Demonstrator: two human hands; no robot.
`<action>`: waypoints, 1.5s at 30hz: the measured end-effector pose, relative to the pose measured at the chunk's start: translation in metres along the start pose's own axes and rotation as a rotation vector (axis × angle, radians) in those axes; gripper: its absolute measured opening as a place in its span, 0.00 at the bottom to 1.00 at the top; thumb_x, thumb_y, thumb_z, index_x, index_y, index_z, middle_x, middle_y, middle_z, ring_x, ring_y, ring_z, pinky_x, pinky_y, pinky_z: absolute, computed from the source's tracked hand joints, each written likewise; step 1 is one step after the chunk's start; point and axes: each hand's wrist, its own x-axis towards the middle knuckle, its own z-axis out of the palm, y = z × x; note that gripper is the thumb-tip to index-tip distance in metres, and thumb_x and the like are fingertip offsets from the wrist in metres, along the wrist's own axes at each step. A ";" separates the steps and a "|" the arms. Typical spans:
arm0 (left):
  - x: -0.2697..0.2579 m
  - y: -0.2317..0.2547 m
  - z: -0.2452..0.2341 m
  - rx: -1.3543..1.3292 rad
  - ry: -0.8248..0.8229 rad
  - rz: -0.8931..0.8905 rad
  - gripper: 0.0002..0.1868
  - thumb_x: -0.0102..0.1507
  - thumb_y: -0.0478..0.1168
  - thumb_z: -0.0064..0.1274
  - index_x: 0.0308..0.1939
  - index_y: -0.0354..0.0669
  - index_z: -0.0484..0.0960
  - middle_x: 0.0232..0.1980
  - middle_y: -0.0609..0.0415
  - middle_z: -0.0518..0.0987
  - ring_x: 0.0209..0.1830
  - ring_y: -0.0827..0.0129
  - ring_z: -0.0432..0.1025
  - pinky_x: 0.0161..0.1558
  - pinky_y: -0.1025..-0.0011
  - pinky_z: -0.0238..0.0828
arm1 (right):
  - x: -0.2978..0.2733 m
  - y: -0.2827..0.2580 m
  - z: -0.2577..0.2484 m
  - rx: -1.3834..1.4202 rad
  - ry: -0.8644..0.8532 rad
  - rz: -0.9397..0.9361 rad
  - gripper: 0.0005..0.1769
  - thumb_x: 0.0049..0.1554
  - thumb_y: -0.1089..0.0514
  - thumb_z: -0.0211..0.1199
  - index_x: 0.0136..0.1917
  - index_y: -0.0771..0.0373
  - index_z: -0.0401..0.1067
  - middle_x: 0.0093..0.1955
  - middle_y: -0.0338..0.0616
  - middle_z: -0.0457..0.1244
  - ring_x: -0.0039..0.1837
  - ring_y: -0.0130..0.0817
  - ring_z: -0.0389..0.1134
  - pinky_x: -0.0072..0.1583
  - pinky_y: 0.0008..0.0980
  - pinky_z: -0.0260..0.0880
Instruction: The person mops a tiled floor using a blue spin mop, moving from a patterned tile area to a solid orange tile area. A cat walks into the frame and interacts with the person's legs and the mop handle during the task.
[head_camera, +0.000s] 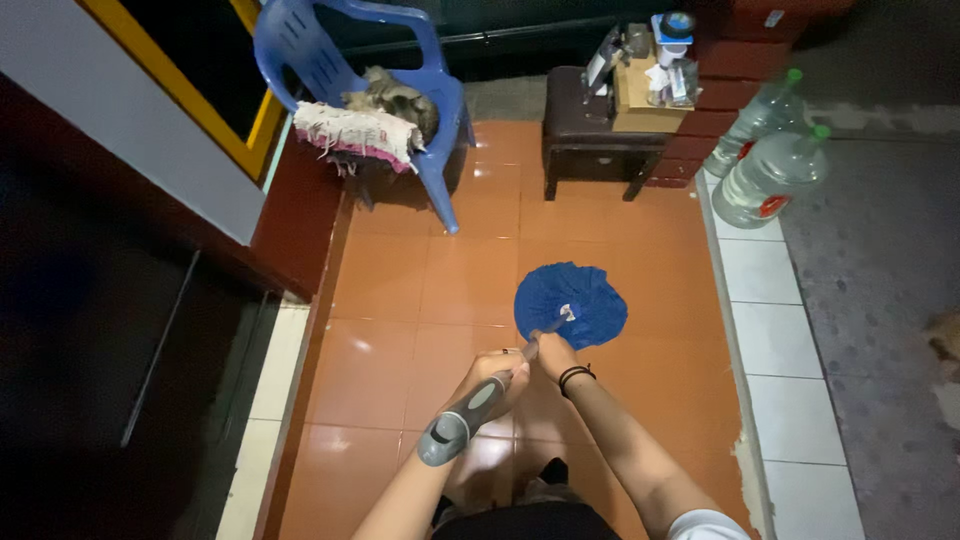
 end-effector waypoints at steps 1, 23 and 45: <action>-0.003 0.004 -0.006 0.006 0.001 -0.016 0.14 0.64 0.29 0.50 0.25 0.36 0.67 0.25 0.50 0.67 0.24 0.64 0.63 0.30 0.66 0.63 | 0.000 -0.008 0.004 0.009 -0.002 0.005 0.15 0.57 0.61 0.54 0.56 0.63 0.74 0.46 0.64 0.69 0.51 0.59 0.72 0.51 0.52 0.71; -0.038 0.009 -0.077 -0.003 0.056 -0.277 0.15 0.64 0.37 0.56 0.26 0.39 0.69 0.27 0.57 0.67 0.27 0.73 0.62 0.31 0.71 0.63 | 0.031 -0.103 0.058 0.225 -0.060 -0.165 0.30 0.44 0.66 0.66 0.62 0.61 0.73 0.46 0.55 0.71 0.50 0.49 0.74 0.53 0.41 0.73; 0.048 -0.140 0.003 0.172 -0.067 -0.048 0.29 0.56 0.35 0.57 0.61 0.37 0.71 0.61 0.41 0.76 0.63 0.52 0.70 0.64 0.61 0.65 | -0.028 -0.094 -0.155 0.829 0.177 -0.615 0.05 0.66 0.63 0.58 0.54 0.67 0.67 0.50 0.45 0.66 0.54 0.28 0.67 0.56 0.30 0.69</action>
